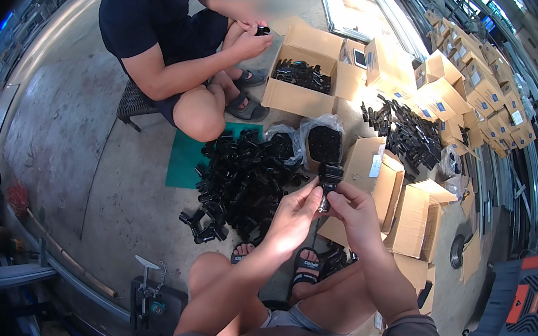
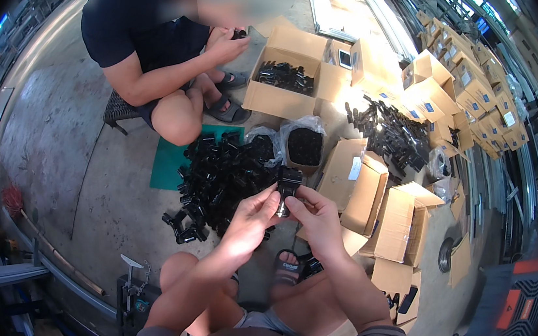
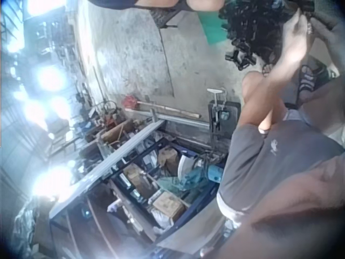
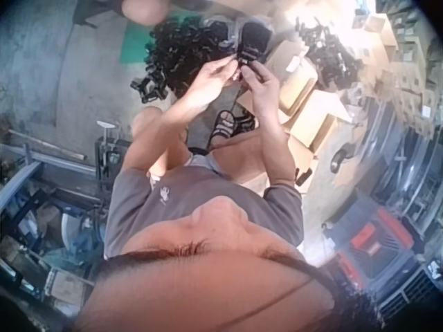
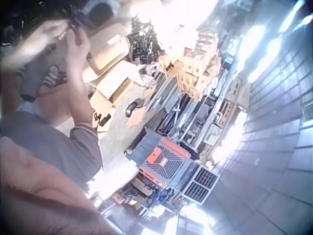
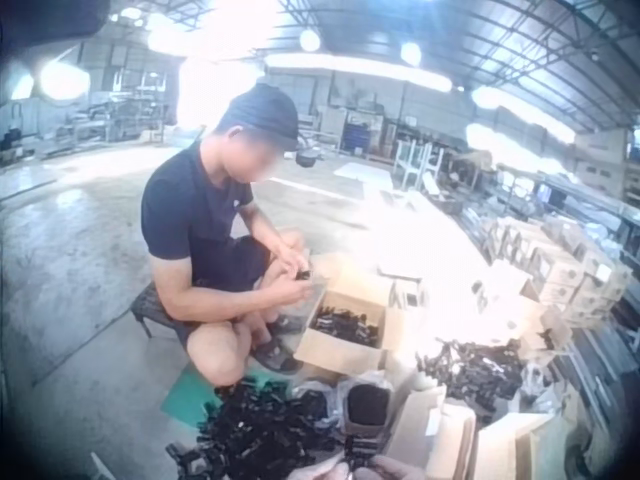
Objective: The person assembles small black plastic components by hand. The person picks up individual pieces from various cardboard boxes and joins them together before placing the assembled items into a separate box.
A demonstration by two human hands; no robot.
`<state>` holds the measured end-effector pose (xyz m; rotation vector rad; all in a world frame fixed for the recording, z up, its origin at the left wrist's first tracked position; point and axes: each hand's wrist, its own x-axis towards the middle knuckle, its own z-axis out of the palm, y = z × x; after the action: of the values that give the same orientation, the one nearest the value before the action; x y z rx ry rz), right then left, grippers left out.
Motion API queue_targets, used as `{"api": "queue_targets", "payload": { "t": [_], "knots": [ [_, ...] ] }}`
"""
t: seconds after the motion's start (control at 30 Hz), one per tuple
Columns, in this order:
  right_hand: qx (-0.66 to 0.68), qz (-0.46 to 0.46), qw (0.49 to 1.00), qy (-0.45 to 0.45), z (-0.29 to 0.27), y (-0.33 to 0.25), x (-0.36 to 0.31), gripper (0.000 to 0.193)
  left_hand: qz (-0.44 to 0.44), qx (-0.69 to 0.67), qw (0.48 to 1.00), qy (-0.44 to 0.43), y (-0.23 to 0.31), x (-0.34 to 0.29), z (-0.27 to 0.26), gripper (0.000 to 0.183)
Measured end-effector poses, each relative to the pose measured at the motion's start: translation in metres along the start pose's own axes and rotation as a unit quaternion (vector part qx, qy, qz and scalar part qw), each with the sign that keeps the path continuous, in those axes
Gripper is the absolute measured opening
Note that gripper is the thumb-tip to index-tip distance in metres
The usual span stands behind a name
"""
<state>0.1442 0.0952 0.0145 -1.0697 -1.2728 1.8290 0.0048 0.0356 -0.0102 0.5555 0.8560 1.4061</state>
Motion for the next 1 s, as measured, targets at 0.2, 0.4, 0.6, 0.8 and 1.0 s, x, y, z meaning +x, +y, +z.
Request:
{"api": "queue_targets", "payload": {
  "t": [0.2,0.4,0.6,0.8,1.0],
  "knots": [
    [-0.201,-0.103,0.974,0.019,0.004,0.012,0.020,0.033,0.013,-0.011,0.994,0.107,0.001,-0.004,0.000,0.034],
    [-0.185,-0.094,0.978,-0.015,0.001,0.015,0.082,0.026,-0.005,-0.115,0.986,0.119,0.016,-0.003,-0.022,0.038],
    [-0.189,-0.033,0.975,-0.113,0.012,0.031,0.140,0.025,0.027,-0.198,0.970,0.140,0.044,0.001,-0.030,0.037],
    [-0.417,-0.131,0.899,-0.030,-0.031,0.125,0.264,0.022,0.034,-0.252,0.958,0.136,0.049,0.009,-0.042,0.042],
    [-0.692,-0.178,0.699,-0.032,-0.053,0.240,0.336,0.015,0.040,-0.297,0.940,0.162,0.052,0.008,-0.049,0.043]
  ]
}}
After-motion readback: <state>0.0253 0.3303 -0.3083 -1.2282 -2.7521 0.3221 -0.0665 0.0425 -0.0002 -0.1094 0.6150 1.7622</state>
